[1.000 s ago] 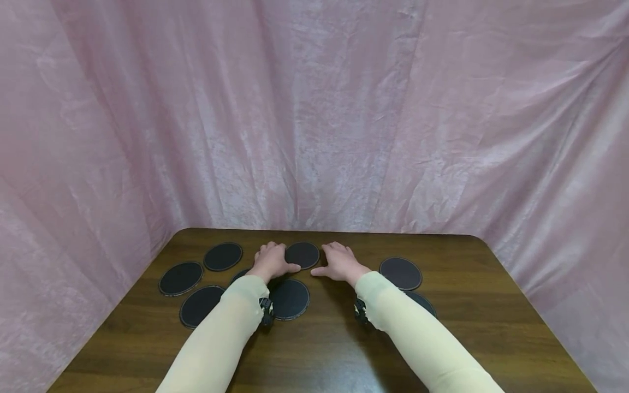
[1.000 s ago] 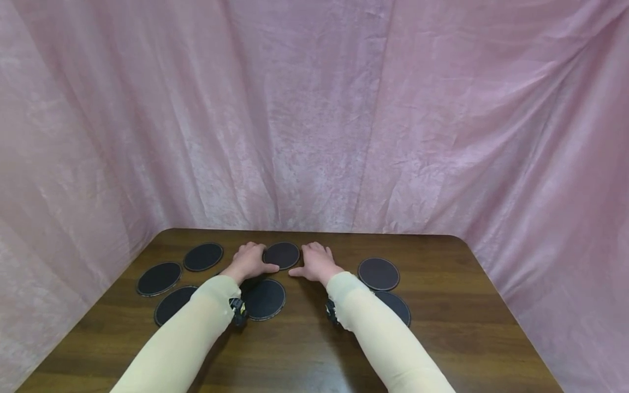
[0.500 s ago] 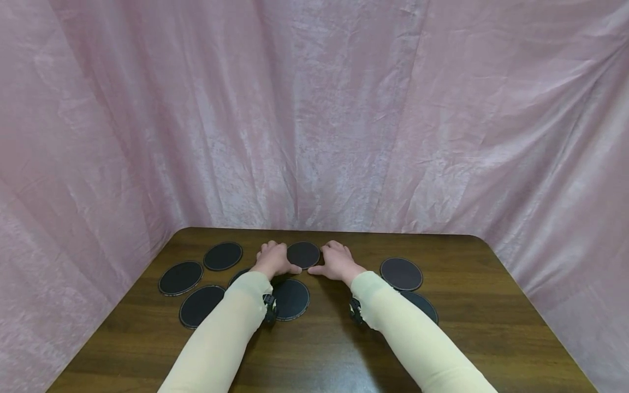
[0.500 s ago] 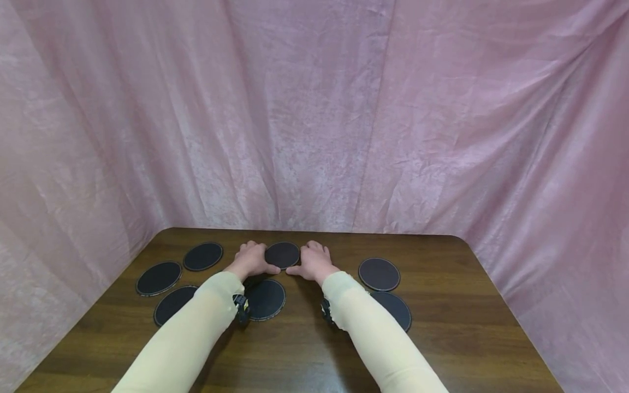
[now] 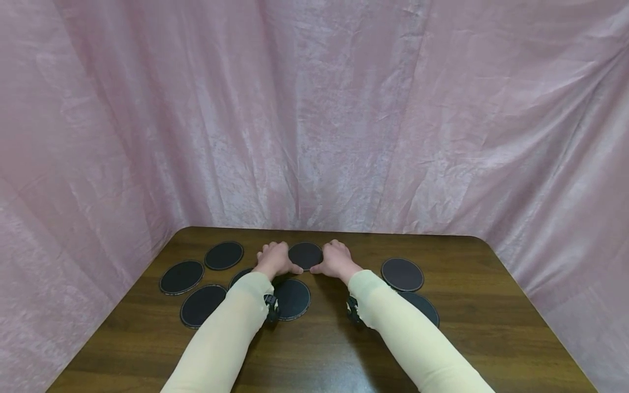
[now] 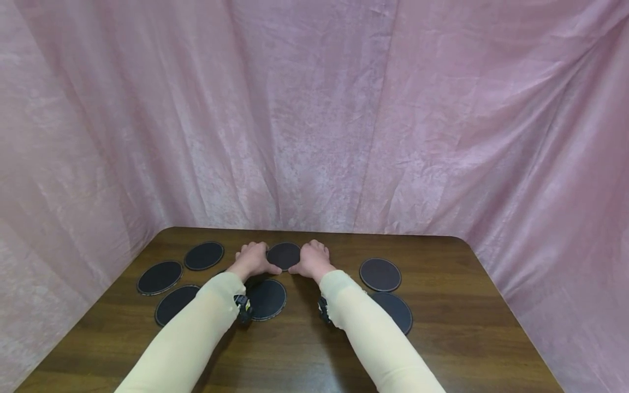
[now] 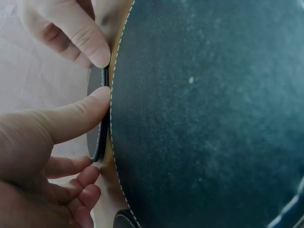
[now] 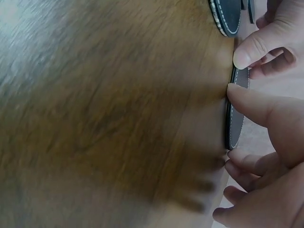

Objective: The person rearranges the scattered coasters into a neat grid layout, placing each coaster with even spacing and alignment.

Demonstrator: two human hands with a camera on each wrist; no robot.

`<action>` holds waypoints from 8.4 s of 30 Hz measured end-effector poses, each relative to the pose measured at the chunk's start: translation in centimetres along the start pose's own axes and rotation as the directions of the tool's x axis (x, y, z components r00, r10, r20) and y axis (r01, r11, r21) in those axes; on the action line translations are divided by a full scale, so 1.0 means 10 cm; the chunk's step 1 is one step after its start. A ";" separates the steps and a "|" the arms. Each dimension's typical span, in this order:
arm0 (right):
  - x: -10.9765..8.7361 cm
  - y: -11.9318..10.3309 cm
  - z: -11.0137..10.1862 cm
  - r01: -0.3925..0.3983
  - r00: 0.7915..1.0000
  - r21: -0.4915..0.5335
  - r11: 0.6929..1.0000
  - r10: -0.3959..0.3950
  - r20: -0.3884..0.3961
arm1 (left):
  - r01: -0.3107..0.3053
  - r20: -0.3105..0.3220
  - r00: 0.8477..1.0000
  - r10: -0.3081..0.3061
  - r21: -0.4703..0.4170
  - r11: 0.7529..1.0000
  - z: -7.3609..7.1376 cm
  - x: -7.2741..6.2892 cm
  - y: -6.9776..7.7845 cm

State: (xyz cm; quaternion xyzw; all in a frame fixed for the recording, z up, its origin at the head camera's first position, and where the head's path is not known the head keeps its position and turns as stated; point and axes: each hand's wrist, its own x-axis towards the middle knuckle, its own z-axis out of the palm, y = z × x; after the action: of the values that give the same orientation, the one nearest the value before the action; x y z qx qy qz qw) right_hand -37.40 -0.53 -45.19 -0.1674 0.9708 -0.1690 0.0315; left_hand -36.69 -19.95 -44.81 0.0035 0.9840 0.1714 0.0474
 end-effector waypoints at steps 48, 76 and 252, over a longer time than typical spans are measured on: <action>-0.47 0.22 -0.37 -0.053 0.991 0.197 0.979 0.076 -0.110 | -0.179 -0.130 0.978 0.161 -0.141 0.974 -0.07 -0.32 0.35; -1.12 0.53 -0.59 -0.074 0.992 0.239 0.968 0.095 -0.078 | -0.288 -0.110 0.956 0.272 -0.170 0.942 0.06 -0.69 0.72; -1.36 -0.01 -0.09 0.145 0.989 0.171 0.975 -0.142 -0.031 | -0.318 0.014 0.948 0.319 -0.046 0.947 -0.13 -1.12 -0.31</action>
State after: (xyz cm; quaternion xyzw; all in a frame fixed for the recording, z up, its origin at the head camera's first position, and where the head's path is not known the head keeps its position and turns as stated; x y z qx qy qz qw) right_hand -24.64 4.20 -44.26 -0.2321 0.9381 -0.2558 0.0246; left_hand -25.61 -23.53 -43.63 0.1632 0.9661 0.1979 0.0297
